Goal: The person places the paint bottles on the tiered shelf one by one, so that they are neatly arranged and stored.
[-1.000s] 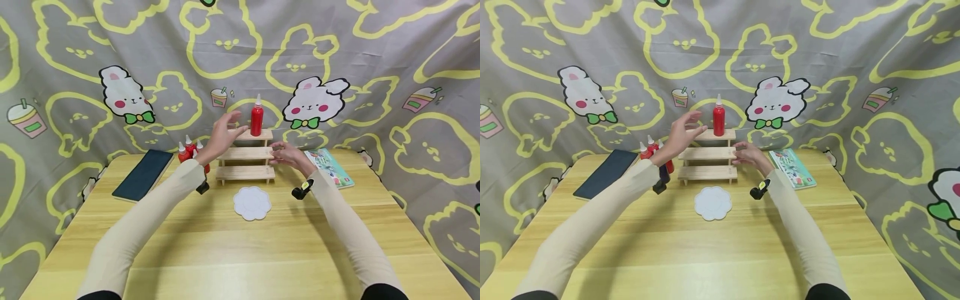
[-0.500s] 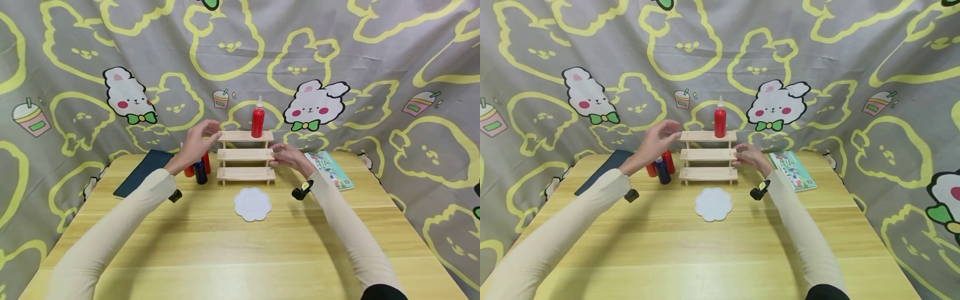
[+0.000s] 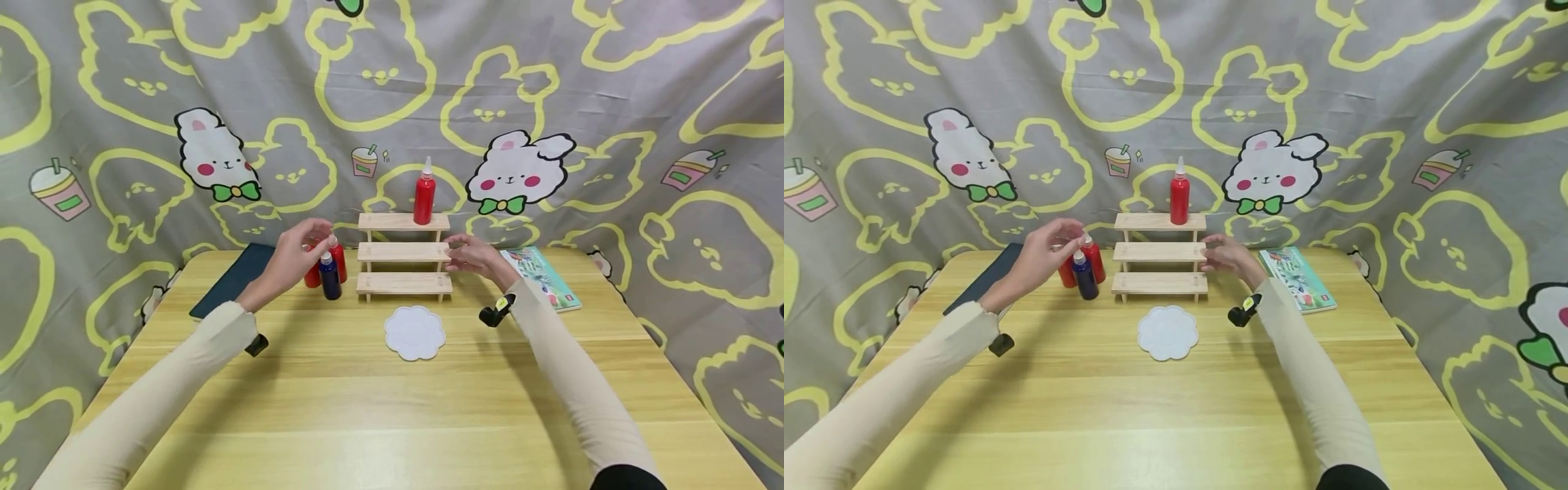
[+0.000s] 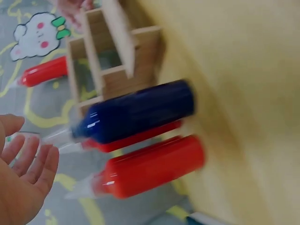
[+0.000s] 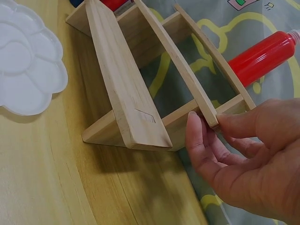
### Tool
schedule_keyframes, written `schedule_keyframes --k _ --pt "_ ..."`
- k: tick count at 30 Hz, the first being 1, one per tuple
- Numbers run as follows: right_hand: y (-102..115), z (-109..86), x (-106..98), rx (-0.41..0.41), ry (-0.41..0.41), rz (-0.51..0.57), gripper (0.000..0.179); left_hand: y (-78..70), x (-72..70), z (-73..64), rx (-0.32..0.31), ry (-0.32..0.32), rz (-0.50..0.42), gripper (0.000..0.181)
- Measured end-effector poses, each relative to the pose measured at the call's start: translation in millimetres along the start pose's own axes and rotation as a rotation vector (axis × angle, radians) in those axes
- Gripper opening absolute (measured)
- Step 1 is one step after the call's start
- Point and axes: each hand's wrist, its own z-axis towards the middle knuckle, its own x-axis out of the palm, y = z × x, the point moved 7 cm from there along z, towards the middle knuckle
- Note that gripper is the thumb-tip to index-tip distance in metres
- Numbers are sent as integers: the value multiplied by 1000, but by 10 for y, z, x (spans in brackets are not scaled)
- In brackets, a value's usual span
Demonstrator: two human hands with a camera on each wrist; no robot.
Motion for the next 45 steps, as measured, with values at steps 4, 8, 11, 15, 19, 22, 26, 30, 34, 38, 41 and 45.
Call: schedule_keyframes --k 4,8,11,15,19,22,26,30,34,38,41,45 --pt "2 -7 -14 2 -2 -14 52 152 94 -180 -45 -23 -1 42" --pt "9 -4 -15 5 -6 -17 52 294 166 -290 -103 -64 -54 47" --pt "7 -5 -12 8 -10 -5 52 359 213 -351 -121 -84 -83 46" --pt "-2 -6 -7 4 -8 13 52 437 286 -412 -159 -74 -100 46" --pt "-13 -2 -6 7 -8 15 52 520 348 -437 -204 -73 -111 45" --pt "-18 5 -5 11 -7 10 52 565 370 -451 -229 -88 -121 44" --pt "-14 13 0 7 -2 4 52 620 389 -470 -262 -101 -145 45" --pt "-14 9 -5 14 -8 0 52 674 433 -490 -292 -94 -166 51" --pt "-8 4 -5 15 -14 5 51 693 477 -512 -314 -85 -176 54" --pt "0 -2 -9 11 -14 -7 51 682 505 -523 -317 -90 -188 53" --pt "-1 -5 -8 16 -15 -16 51 667 511 -532 -305 -84 -183 52" --pt "-4 -5 3 16 -9 -12 52 641 494 -557 -281 -75 -170 50"
